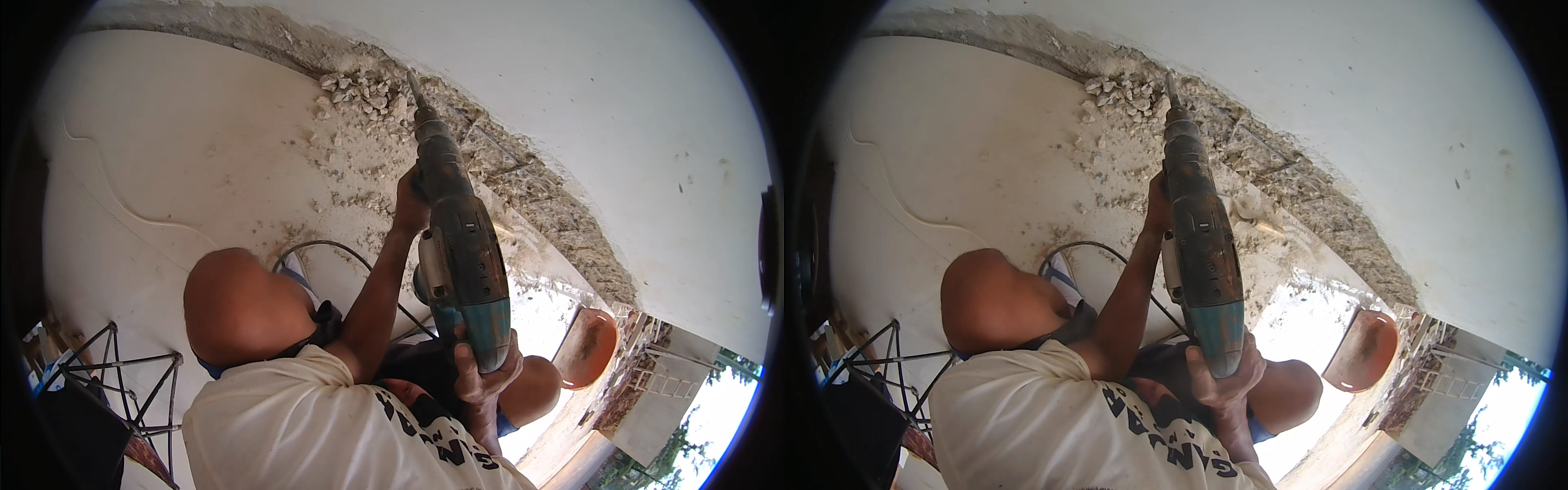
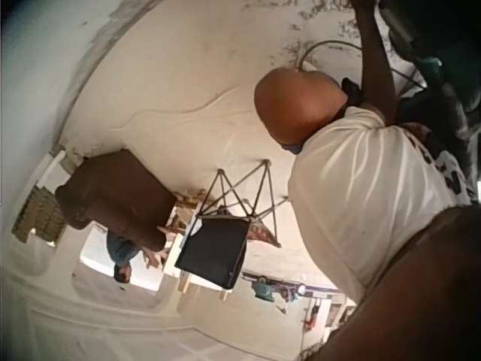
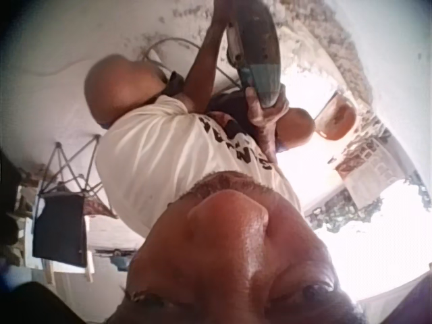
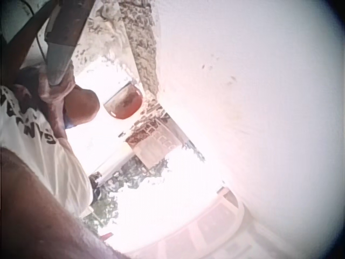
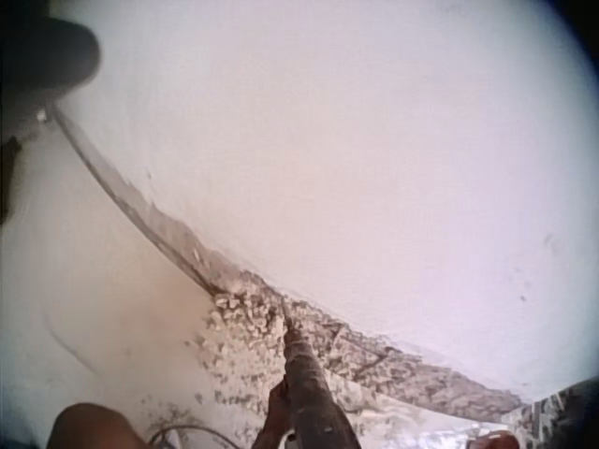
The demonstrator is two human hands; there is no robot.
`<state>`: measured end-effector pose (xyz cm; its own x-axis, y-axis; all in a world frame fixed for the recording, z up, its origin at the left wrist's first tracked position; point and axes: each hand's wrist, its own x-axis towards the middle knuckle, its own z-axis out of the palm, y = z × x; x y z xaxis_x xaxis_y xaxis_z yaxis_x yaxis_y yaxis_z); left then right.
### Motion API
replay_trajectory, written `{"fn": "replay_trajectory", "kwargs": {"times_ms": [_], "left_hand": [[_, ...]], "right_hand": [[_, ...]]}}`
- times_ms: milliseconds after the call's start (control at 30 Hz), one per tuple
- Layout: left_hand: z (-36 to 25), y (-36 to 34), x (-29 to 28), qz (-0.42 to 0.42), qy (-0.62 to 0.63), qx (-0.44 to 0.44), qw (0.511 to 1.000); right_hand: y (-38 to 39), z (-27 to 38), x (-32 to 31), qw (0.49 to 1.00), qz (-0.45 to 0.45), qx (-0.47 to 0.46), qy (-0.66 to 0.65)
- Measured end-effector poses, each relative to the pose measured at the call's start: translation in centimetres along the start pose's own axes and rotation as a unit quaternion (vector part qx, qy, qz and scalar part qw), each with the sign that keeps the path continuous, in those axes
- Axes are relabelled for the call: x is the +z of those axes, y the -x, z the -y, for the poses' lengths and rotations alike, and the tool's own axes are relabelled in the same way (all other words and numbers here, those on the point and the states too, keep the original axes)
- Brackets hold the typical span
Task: The person uses a hammer drill to chip and break away the concrete edge of a floor, holding the tool with both hands while sitting on the ground.
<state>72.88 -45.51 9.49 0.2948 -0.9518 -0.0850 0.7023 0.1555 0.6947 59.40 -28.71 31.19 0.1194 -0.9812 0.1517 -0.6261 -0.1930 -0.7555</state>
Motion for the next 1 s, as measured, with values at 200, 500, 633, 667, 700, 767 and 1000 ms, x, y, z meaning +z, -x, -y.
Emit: {"fn": "replay_trajectory", "kwargs": {"times_ms": [200,500,633,667,700,767,1000], "left_hand": [[0.5,0.4,0.6,0.010,-0.148,0.057,0.987],[1.5,0.1,-0.8,0.011,-0.042,-0.001,0.999],[2.1,-0.9,-2.2,0.001,-0.018,-0.065,0.998],[2.3,-1.2,-2.5,-0.003,0.009,-0.079,0.997],[2.6,-1.6,-2.8,-0.008,0.036,-0.092,0.995],[2.9,-2.3,-3.5,-0.001,-0.094,-0.055,0.994],[1.9,-2.1,-1.4,-0.006,-0.113,0.028,0.993]], "right_hand": [[0.8,-2.0,-0.7,1.000,-0.003,0.012,-0.015],[2.9,-4.3,1.2,0.995,-0.067,-0.015,0.076],[2.1,-5.1,1.6,0.905,-0.070,-0.271,0.321],[2.7,-5.2,2.0,0.921,-0.062,-0.239,0.300],[3.0,-5.2,2.1,0.950,-0.043,-0.182,0.252],[2.5,-4.7,2.6,0.991,-0.011,-0.041,0.123],[1.9,-7.0,3.0,0.971,-0.092,-0.085,0.204]]}}
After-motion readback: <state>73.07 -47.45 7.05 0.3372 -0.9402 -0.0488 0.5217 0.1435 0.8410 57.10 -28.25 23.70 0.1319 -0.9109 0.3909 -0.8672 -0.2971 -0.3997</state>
